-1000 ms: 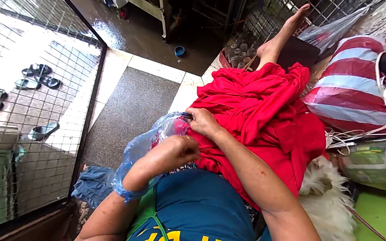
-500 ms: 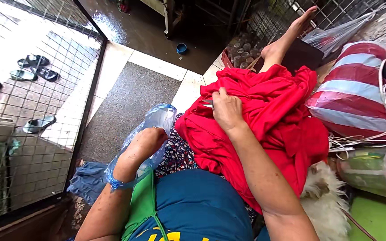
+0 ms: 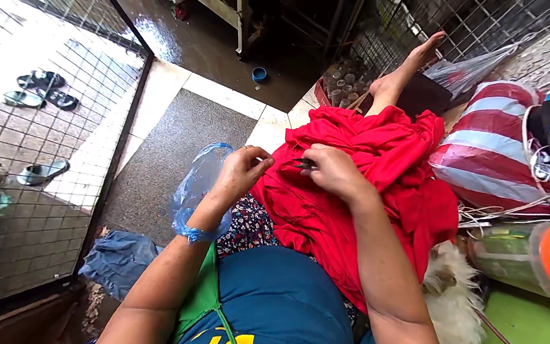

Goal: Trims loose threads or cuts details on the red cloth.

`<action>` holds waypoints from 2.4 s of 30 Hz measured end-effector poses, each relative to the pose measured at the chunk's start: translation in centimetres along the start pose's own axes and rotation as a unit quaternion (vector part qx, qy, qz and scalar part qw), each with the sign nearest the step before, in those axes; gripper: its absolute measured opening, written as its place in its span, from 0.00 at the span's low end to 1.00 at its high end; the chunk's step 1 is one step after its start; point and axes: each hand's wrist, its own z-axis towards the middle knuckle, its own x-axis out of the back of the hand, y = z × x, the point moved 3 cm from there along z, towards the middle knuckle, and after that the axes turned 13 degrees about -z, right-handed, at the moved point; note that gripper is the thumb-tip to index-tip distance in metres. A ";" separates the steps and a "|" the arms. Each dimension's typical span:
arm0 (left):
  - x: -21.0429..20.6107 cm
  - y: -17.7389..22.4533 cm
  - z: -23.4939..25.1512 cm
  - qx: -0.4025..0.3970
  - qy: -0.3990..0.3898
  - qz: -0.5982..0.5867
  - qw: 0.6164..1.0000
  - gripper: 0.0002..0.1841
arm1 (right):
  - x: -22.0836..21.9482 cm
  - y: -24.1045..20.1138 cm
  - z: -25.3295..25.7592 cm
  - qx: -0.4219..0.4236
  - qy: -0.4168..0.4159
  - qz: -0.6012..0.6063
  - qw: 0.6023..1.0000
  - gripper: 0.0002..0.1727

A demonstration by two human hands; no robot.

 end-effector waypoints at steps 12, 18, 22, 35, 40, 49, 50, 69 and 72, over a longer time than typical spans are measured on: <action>-6.2 -2.6 7.6 0.091 -0.004 0.018 0.996 0.17 | 3.8 14.1 -7.5 -0.436 0.275 0.107 0.850 0.16; -7.9 -3.0 8.9 0.136 -0.002 0.081 0.987 0.16 | 4.5 13.5 -8.6 -0.456 0.283 0.115 0.836 0.22; -5.6 -2.1 6.1 0.065 0.007 -0.019 0.998 0.11 | 6.5 11.8 -10.5 -0.434 0.351 0.068 0.827 0.31; -3.1 -0.5 1.6 -0.024 0.054 -0.071 0.996 0.08 | 0.3 -0.3 -1.9 0.022 0.177 -0.082 0.981 0.10; -3.3 -0.1 1.2 -0.037 0.048 -0.063 0.996 0.08 | -1.2 -1.1 -0.9 0.019 0.167 -0.114 0.979 0.08; -2.8 0.0 1.1 -0.017 0.044 -0.075 0.996 0.09 | 1.4 2.3 -1.1 -0.109 0.126 0.066 0.984 0.15; -2.5 0.0 1.0 -0.005 0.042 -0.076 0.996 0.09 | 2.6 3.7 -1.7 -0.142 0.141 0.120 0.972 0.17; -8.3 3.2 -1.3 0.052 -0.266 -0.091 0.958 0.08 | 2.0 3.6 -3.3 -0.125 0.238 0.069 0.961 0.11; -8.0 4.8 -5.2 -0.005 -0.401 -0.081 0.913 0.08 | 0.7 -0.5 -2.4 -0.040 0.211 0.112 0.970 0.13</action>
